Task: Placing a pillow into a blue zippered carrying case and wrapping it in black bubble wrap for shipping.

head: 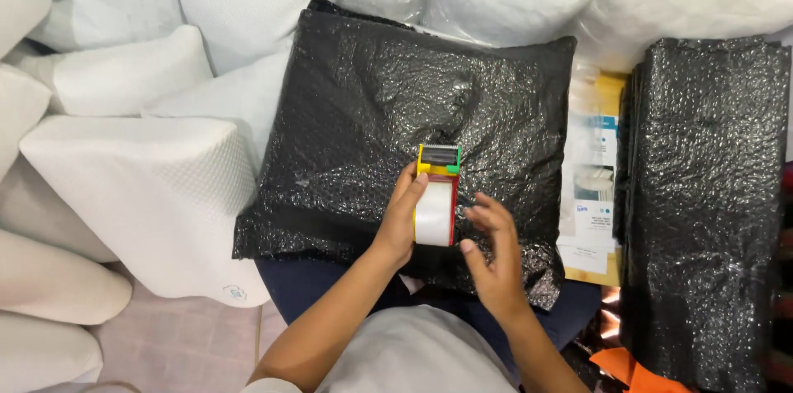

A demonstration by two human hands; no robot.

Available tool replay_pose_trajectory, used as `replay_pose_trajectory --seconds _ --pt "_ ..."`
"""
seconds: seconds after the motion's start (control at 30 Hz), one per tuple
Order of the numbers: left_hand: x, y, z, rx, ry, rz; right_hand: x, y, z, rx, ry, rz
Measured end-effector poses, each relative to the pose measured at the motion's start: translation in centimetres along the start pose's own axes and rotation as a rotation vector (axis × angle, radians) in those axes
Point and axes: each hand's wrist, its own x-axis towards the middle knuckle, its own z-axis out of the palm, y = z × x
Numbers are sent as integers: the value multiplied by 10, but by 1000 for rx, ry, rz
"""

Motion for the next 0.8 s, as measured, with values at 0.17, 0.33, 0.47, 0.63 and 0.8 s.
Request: replay_pose_trajectory --seconds 0.17,0.33,0.47,0.63,0.8 --pt "-17 -5 -8 205 -105 64 39 -23 -34 -223 60 -123" --pt "-20 -19 -26 318 -219 44 66 -30 -36 -261 -84 48" --pt "-33 0 -29 387 -267 -48 64 -32 -29 -173 -168 93" --pt "-39 21 -27 494 -283 -153 54 -28 -22 -161 -178 134" --pt "-40 19 -15 613 -194 -200 51 -33 -20 -171 -189 169"
